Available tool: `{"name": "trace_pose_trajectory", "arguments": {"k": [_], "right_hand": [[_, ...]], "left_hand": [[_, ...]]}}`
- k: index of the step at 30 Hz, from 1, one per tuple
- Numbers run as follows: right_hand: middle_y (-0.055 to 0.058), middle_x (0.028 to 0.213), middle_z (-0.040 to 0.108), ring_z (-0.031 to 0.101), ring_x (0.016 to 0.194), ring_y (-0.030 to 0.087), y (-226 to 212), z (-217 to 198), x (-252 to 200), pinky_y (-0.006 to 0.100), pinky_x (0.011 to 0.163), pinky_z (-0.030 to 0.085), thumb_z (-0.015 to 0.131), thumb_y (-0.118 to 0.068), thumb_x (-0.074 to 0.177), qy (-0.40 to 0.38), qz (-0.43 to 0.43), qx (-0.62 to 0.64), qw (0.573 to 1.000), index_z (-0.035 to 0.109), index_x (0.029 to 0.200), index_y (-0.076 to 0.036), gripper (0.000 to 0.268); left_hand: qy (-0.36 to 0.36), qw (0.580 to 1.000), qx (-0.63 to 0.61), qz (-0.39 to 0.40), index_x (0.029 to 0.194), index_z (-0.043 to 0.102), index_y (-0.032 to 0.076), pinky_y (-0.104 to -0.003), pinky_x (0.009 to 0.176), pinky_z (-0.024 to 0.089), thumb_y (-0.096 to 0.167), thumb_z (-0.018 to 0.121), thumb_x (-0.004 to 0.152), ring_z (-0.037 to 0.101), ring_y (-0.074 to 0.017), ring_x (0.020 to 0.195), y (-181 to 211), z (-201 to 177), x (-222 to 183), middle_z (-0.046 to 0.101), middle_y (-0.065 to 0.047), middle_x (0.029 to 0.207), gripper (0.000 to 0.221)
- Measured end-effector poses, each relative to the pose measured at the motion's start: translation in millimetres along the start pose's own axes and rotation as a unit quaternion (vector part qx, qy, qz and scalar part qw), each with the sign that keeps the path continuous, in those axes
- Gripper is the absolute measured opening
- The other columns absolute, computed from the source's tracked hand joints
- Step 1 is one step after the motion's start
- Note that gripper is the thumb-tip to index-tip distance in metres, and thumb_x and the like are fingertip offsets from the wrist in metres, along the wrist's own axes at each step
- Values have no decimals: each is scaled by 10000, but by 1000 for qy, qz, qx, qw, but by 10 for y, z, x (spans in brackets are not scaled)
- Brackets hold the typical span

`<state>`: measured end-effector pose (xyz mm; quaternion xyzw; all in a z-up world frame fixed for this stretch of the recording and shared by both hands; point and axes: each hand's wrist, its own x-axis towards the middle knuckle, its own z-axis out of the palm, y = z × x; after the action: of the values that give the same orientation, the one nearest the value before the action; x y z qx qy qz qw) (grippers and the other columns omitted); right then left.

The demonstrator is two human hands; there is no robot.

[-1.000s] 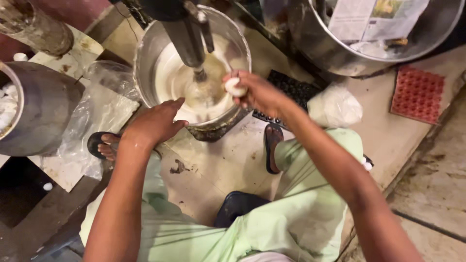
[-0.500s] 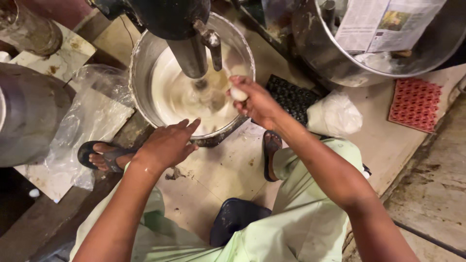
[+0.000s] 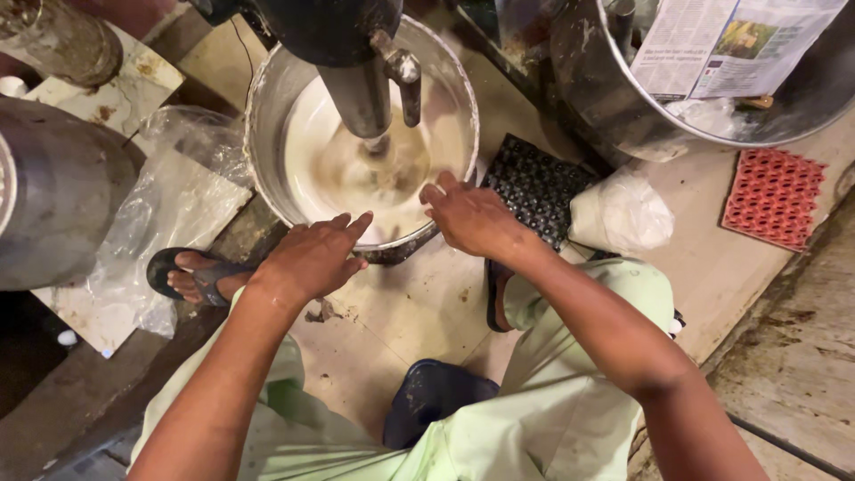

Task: The person breaks eggs one at a time and adds them to a large mixing bowl where a motorized mixer is running.

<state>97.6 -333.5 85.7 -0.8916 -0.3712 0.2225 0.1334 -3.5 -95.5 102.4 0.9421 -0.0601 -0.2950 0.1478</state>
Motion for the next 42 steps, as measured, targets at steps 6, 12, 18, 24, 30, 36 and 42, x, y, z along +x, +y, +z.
{"name": "trace_pose_trajectory", "arguments": {"k": [6,12,18,24,30,36,42], "right_hand": [[202,1204,601,667,1014,442,74,-79,113,541,834,517,556,-227,1016,105,-74,100,987,563,1263,-90,283],[201,1194,589,677,923,410,170,47,222,544,802,504,586,-278,1003,8,3,-13,1000,558,1239,-115,288],[30,1081,665,529,676,120,282,101,440,240,534,381,582,-384,1066,-12,97,698,709,504,1268,-129,334],[29,887,606,552,611,88,123,174,545,195,454,377,550,-436,1044,-42,85,773,627,592,1264,-141,371],[55,920,631,637,686,120,-127,256,496,219,546,475,524,-429,1071,5,124,750,649,522,1171,-131,314],[53,1147,691,747,997,167,-122,198,485,302,934,617,637,-251,969,-40,37,758,650,459,1390,-73,490],[120,1160,736,729,999,132,-104,151,452,286,929,596,692,-141,989,34,-14,639,768,520,1432,24,503]], "left_hand": [[24,1000,1,9,1542,377,153,-488,1045,452,377,683,917,571,-370,1256,-32,-33,38,518,-177,1463,731],[35,999,9,2,1542,380,154,-499,1007,476,369,683,914,592,-365,1236,-118,-58,117,537,-167,1452,730],[105,993,-41,32,1510,482,134,-495,979,503,314,672,937,653,-366,1163,-227,-57,199,645,-161,1337,629],[221,894,-371,119,1453,521,18,-326,738,588,228,743,906,720,-206,969,-120,-134,405,680,-169,1265,626],[248,863,-431,91,1348,656,1,-272,721,564,189,792,891,692,-130,839,-45,-75,489,721,-119,1102,513],[233,799,-545,99,1314,684,-5,-242,776,605,123,684,974,716,-99,871,-136,-62,506,700,-101,1108,363],[251,827,-496,85,1277,695,-2,-237,747,572,120,724,951,718,-102,851,-142,-45,520,715,-96,1045,350]]}}
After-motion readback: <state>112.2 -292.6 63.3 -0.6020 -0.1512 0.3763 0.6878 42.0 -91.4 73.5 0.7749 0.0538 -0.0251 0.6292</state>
